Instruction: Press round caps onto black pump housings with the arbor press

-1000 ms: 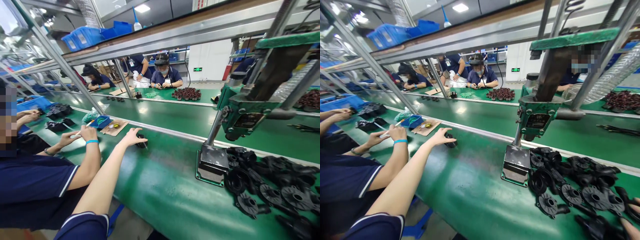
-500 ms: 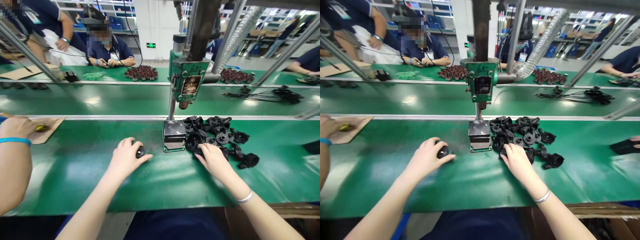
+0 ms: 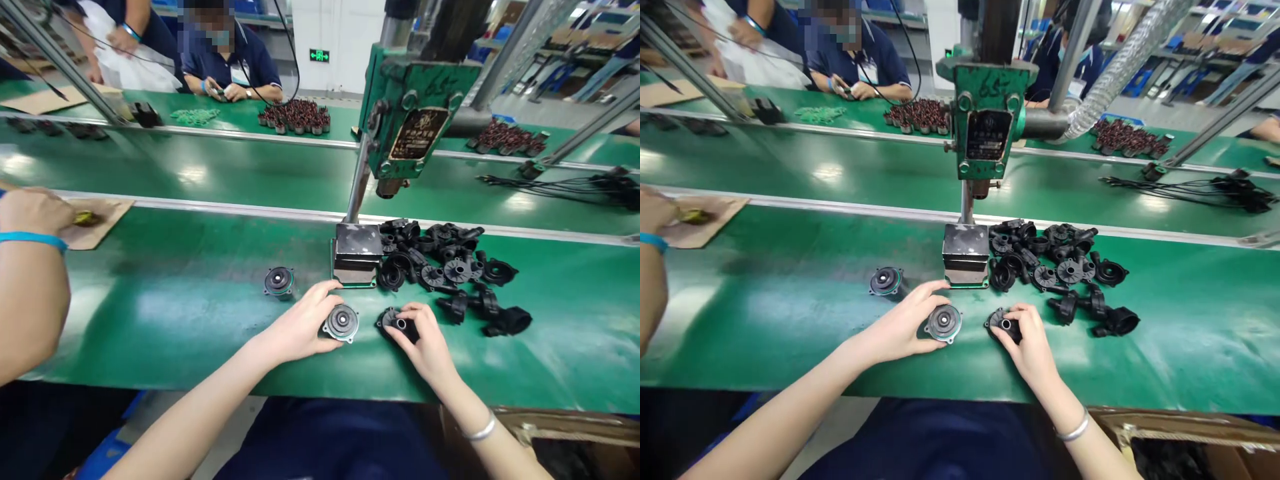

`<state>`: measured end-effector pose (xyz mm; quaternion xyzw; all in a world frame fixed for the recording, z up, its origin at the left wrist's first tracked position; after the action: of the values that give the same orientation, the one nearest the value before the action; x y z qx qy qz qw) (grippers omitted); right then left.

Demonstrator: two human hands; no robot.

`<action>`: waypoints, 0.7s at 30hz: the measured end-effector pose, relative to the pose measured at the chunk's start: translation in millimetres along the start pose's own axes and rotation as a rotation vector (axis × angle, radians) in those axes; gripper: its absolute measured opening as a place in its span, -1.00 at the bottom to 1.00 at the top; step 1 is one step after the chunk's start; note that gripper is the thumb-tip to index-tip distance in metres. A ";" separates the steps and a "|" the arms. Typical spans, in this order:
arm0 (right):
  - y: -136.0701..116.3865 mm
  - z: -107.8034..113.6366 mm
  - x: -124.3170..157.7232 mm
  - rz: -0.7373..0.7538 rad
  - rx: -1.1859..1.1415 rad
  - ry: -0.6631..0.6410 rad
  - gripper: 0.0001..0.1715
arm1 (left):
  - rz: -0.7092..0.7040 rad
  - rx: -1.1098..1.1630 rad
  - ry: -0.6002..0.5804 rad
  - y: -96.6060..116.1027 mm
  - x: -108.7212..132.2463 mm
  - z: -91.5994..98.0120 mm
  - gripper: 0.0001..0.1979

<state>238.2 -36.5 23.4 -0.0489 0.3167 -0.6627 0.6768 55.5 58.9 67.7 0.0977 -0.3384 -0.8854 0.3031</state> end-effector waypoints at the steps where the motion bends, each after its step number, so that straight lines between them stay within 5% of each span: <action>1: 3.9 -0.9 -0.8 -0.014 -0.014 0.001 -0.50 | 0.025 0.102 -0.032 -3.0 -2.7 -9.4 -0.42; 8: -7.2 27.9 -39.1 -0.043 -0.210 -0.064 -0.57 | 0.194 0.680 -0.076 -36.1 -12.7 -45.8 -0.16; 11: -40.7 30.8 -58.4 -0.019 -0.293 -0.072 -0.62 | 0.160 0.627 -0.043 -34.8 -11.0 -44.8 -0.28; 16: -99.0 15.9 -68.5 0.234 -0.115 -0.048 -0.74 | 0.101 0.499 0.040 -30.9 -6.9 -40.9 -0.28; 21: -112.5 10.5 -64.8 0.317 0.028 -0.029 -0.74 | 0.063 0.452 0.063 -29.7 -5.2 -42.1 -0.31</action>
<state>151.1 6.8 109.9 0.0019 0.3014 -0.5512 0.7781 61.6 56.7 16.3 0.1800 -0.5215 -0.7736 0.3116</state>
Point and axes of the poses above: each hand's wrist, its own x-axis away from the middle knuckle, its own z-axis out of the back of the hand, y = z × x, the point moved 10 cm from there along -x, towards the middle knuckle, and after that the axes turned 13 degrees about z, right-handed, at the moved point
